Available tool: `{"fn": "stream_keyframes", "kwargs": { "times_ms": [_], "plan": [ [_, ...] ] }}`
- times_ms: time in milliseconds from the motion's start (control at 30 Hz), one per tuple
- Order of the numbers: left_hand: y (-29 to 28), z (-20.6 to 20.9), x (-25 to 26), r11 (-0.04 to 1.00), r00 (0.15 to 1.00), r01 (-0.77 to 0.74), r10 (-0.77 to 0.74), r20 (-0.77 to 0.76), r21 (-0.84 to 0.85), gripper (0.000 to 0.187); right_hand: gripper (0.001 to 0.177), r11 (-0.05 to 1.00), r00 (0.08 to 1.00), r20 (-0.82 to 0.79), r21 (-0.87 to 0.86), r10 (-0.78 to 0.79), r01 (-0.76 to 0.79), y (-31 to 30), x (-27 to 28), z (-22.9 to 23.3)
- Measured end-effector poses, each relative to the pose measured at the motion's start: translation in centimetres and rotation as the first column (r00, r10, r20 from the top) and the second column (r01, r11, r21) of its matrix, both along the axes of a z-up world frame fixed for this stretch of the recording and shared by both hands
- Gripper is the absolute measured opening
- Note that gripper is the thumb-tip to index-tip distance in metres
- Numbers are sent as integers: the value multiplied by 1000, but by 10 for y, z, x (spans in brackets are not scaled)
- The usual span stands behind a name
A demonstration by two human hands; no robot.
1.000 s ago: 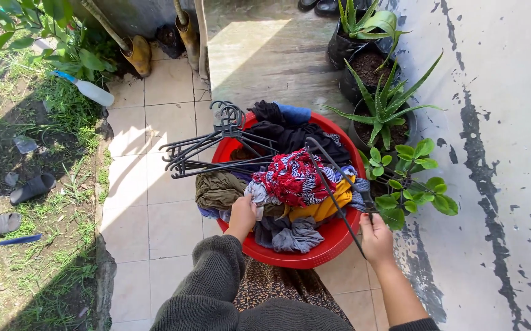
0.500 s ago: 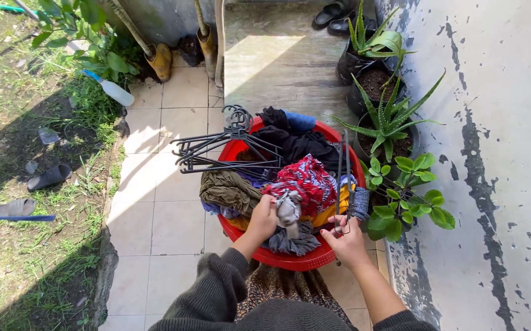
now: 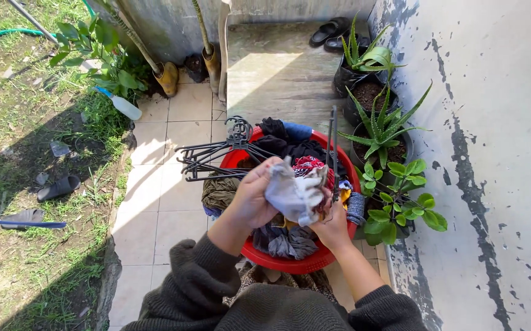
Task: Hanging wet laundry onto plastic hangers and placing them on an outdoor clothes rack.
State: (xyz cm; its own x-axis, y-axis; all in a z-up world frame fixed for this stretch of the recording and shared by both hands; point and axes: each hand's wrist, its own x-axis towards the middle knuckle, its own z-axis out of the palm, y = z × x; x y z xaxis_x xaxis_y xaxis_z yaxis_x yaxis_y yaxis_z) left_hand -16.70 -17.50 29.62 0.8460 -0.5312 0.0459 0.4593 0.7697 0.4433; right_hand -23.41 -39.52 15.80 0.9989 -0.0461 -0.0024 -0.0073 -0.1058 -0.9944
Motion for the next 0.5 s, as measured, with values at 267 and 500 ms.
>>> {"fn": "stream_keyframes", "kwargs": {
  "times_ms": [267, 500],
  "plan": [
    [83, -19, 57, 920, 900, -384, 392, -191, 80, 23, 31, 978, 987, 30, 139, -161, 155, -28, 41, -39],
    [106, -117, 53, 648, 862, -415, 505, 47, 638, 43, 33, 985, 978, 201, 170, -48, 14, -28, 54, 131]
  ]
}}
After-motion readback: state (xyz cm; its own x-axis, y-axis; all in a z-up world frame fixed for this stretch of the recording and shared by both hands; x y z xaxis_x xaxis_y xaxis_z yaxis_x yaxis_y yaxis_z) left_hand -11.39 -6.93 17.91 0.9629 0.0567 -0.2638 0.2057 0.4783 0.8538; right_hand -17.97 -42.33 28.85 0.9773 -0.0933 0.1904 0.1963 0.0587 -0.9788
